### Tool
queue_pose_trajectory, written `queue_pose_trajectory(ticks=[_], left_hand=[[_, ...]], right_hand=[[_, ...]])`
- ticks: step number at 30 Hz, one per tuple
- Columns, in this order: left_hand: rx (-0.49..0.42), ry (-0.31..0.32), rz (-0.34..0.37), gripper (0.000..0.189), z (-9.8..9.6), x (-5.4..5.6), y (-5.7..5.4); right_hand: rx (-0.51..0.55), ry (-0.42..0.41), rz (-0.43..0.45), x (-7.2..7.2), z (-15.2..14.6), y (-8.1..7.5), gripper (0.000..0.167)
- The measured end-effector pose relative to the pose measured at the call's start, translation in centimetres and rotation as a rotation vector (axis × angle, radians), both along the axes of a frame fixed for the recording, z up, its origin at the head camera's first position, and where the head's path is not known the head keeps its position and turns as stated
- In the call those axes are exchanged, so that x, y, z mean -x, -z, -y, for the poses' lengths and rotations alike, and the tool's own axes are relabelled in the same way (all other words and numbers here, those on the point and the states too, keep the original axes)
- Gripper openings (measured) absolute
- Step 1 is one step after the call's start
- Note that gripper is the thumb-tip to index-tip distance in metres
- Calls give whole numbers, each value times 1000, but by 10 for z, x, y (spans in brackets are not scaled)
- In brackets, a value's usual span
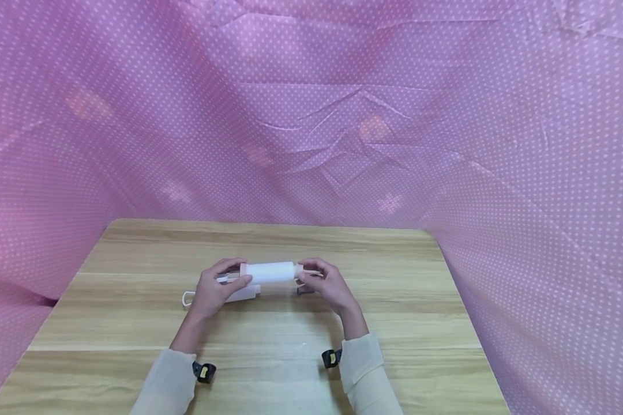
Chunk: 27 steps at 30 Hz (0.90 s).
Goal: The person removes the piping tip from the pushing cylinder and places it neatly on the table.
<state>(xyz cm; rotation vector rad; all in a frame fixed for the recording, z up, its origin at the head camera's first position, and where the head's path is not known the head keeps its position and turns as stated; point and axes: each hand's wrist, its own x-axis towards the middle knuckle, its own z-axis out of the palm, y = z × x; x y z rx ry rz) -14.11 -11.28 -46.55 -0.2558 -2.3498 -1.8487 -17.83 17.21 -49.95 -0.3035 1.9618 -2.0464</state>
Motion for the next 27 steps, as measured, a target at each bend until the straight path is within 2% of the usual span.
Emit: queue_pose_trajectory(ticks=[6, 13, 19, 27], left_hand=[[5, -11, 40, 40, 1, 2, 4], [-14, -25, 46, 42, 7, 19, 37], [12, -30, 3, 44, 15, 26, 42], [95, -58, -31, 46, 31, 37, 44]], right_hand=[[38, -7, -19, 0, 0, 2, 37], [24, 6, -38, 0, 0, 2, 37], [24, 29, -41, 0, -3, 1, 39], [-7, 41, -48, -4, -7, 2, 38]])
